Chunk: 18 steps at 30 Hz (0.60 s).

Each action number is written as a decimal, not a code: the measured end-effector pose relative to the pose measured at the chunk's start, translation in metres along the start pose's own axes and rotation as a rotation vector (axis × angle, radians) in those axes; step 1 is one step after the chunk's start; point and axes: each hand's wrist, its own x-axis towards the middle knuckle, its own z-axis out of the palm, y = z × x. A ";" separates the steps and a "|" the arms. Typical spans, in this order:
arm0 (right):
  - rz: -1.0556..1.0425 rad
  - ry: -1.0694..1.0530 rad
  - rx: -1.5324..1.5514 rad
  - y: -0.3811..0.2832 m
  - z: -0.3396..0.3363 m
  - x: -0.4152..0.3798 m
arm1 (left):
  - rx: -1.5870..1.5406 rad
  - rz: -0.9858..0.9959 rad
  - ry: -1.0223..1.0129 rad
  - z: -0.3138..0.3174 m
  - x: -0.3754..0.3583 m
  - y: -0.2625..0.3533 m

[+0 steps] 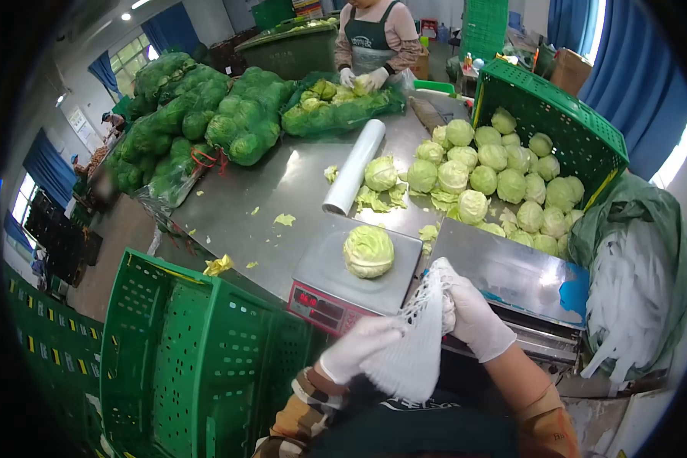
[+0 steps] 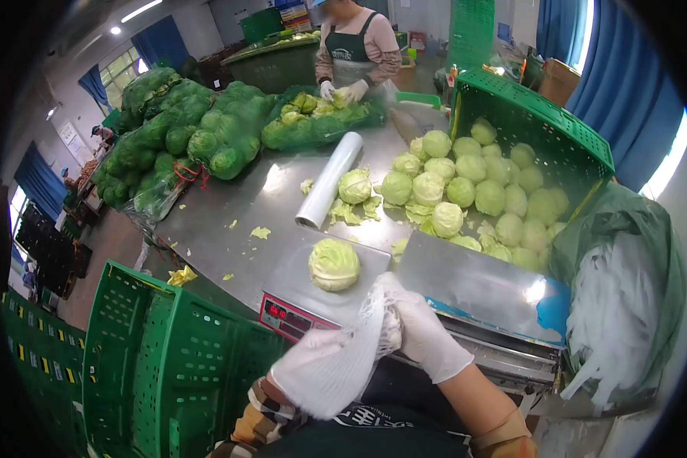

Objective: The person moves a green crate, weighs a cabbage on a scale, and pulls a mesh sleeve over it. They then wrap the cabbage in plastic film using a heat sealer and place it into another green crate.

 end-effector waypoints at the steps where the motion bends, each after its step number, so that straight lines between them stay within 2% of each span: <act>1: 0.056 0.030 0.006 0.000 0.009 -0.005 | 0.169 -0.021 0.112 -0.001 0.004 0.009; 2: 0.089 0.084 -0.015 -0.002 0.019 -0.009 | 0.019 -0.136 0.069 -0.002 -0.001 0.022; 4: 0.082 0.024 -0.122 -0.003 0.014 -0.007 | 0.085 -0.041 0.127 -0.020 0.000 0.013; 5: 0.067 -0.044 -0.231 -0.001 0.011 -0.009 | 0.023 0.055 0.147 -0.019 -0.002 0.014; 6: -0.060 -0.072 -0.431 0.001 0.012 -0.011 | -0.204 0.163 0.229 -0.032 -0.001 0.001; 7: -0.054 -0.058 -0.419 -0.003 0.012 -0.017 | -0.427 0.274 0.314 -0.046 -0.001 -0.011; 8: 0.060 -0.144 -0.621 -0.011 0.014 -0.023 | -0.515 0.366 0.274 -0.047 -0.002 0.003; 9: 0.172 -0.235 -0.824 -0.017 0.013 -0.027 | -0.567 0.421 0.325 -0.041 -0.005 0.021; 11: 0.221 -0.281 -0.783 -0.017 0.003 -0.021 | -0.523 0.577 0.201 -0.023 -0.010 0.045; 12: 0.165 -0.204 -0.966 -0.021 0.000 -0.015 | -0.356 0.613 0.446 -0.020 -0.011 0.039; 13: 0.109 -0.122 -1.146 -0.022 -0.006 -0.010 | -0.181 0.596 0.704 -0.018 -0.013 0.033; 15: -0.077 0.171 -0.757 -0.027 -0.027 0.018 | -0.595 0.412 0.423 0.041 -0.017 0.055; 16: -0.205 0.235 -0.696 -0.032 -0.038 0.037 | -0.398 0.482 -0.095 -0.001 -0.009 0.024; 17: -0.408 0.307 -0.557 -0.034 -0.043 0.056 | -0.153 0.213 0.076 0.005 -0.006 0.027; 18: -0.533 0.392 -0.582 -0.043 -0.044 0.070 | -0.002 0.119 0.291 0.003 0.009 0.013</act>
